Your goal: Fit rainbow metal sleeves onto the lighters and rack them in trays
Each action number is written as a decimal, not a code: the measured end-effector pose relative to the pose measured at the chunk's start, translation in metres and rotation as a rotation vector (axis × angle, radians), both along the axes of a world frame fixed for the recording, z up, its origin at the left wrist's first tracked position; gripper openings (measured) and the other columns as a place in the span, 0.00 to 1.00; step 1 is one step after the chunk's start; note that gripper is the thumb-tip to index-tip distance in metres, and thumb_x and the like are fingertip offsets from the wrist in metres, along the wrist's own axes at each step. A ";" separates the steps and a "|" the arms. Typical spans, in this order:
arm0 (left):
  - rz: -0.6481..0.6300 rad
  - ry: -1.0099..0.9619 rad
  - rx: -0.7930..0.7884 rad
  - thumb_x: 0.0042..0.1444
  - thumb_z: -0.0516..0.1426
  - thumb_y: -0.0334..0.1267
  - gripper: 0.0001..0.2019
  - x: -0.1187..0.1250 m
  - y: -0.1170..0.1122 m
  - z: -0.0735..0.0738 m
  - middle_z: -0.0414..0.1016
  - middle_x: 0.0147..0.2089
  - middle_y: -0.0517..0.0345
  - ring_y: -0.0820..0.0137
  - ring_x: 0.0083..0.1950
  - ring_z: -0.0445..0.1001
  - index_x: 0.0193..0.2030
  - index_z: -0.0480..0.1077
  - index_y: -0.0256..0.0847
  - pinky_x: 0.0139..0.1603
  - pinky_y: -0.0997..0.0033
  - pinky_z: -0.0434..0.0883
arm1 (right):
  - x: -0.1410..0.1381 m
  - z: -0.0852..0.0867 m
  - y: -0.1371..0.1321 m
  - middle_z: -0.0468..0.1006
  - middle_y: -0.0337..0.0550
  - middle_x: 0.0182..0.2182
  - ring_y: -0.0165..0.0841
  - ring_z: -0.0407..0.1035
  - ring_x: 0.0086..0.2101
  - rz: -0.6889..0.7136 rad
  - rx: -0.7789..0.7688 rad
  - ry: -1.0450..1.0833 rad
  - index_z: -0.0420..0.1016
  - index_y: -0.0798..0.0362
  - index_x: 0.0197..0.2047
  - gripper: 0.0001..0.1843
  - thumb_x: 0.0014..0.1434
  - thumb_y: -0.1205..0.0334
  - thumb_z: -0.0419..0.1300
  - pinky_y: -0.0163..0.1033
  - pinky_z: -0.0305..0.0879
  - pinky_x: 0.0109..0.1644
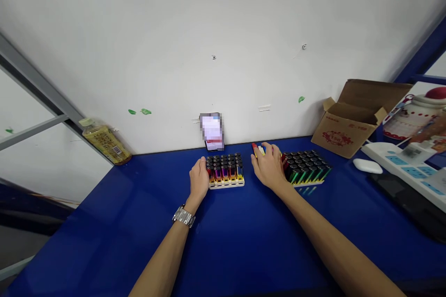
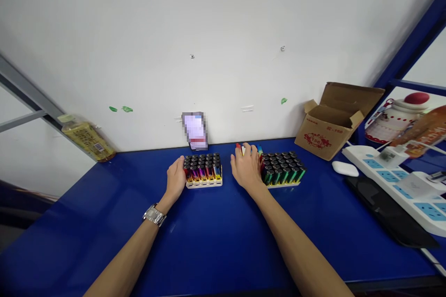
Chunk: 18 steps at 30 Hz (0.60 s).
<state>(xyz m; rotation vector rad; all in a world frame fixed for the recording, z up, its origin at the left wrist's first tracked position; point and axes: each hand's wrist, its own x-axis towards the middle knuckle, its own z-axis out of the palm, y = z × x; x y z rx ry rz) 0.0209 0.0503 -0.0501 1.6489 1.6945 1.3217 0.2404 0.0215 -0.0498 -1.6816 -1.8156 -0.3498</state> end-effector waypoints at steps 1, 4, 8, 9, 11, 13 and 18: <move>-0.024 -0.008 -0.022 0.61 0.44 0.48 0.19 -0.002 0.002 0.000 0.68 0.23 0.61 0.70 0.25 0.65 0.24 0.62 0.41 0.30 0.72 0.61 | 0.000 -0.002 0.002 0.68 0.61 0.53 0.52 0.56 0.53 -0.031 -0.027 -0.063 0.76 0.58 0.46 0.18 0.63 0.60 0.49 0.58 0.55 0.54; -0.140 -0.061 -0.125 0.59 0.45 0.47 0.17 -0.007 0.006 0.002 0.64 0.20 0.64 0.72 0.19 0.63 0.27 0.65 0.41 0.22 0.73 0.60 | -0.005 -0.008 0.004 0.68 0.63 0.53 0.53 0.56 0.53 -0.002 -0.114 -0.154 0.78 0.59 0.40 0.19 0.63 0.60 0.48 0.58 0.56 0.53; -0.284 -0.145 -0.278 0.53 0.47 0.39 0.12 -0.018 0.009 0.010 0.63 0.17 0.65 0.73 0.16 0.64 0.37 0.69 0.38 0.14 0.77 0.57 | -0.012 -0.010 0.002 0.67 0.63 0.56 0.53 0.55 0.56 0.029 -0.122 -0.118 0.75 0.60 0.46 0.19 0.64 0.61 0.46 0.56 0.56 0.54; -0.311 -0.164 -0.328 0.50 0.48 0.36 0.14 -0.023 0.009 0.013 0.64 0.18 0.65 0.73 0.16 0.65 0.41 0.69 0.37 0.14 0.78 0.56 | -0.012 -0.010 0.002 0.66 0.63 0.56 0.53 0.54 0.57 0.022 -0.119 -0.108 0.72 0.61 0.50 0.19 0.64 0.61 0.47 0.56 0.56 0.54; -0.412 -0.180 -0.441 0.45 0.50 0.32 0.22 -0.034 0.008 0.018 0.66 0.19 0.65 0.74 0.17 0.66 0.49 0.67 0.35 0.14 0.78 0.57 | -0.011 -0.009 0.002 0.69 0.63 0.54 0.51 0.56 0.56 0.036 -0.130 -0.097 0.70 0.62 0.53 0.19 0.63 0.63 0.47 0.54 0.56 0.54; -0.586 -0.165 -0.538 0.41 0.53 0.30 0.31 -0.046 0.005 0.022 0.69 0.21 0.64 0.75 0.18 0.66 0.57 0.63 0.36 0.17 0.77 0.60 | -0.009 -0.008 0.003 0.76 0.60 0.44 0.49 0.62 0.50 0.084 -0.142 -0.075 0.72 0.60 0.48 0.17 0.64 0.64 0.46 0.52 0.58 0.51; -0.671 -0.013 -0.605 0.37 0.65 0.35 0.44 -0.053 -0.001 0.027 0.70 0.22 0.64 0.73 0.19 0.66 0.65 0.56 0.38 0.21 0.73 0.64 | -0.012 -0.005 0.001 0.74 0.56 0.33 0.47 0.64 0.40 0.054 -0.121 -0.007 0.73 0.57 0.39 0.14 0.63 0.64 0.47 0.50 0.61 0.45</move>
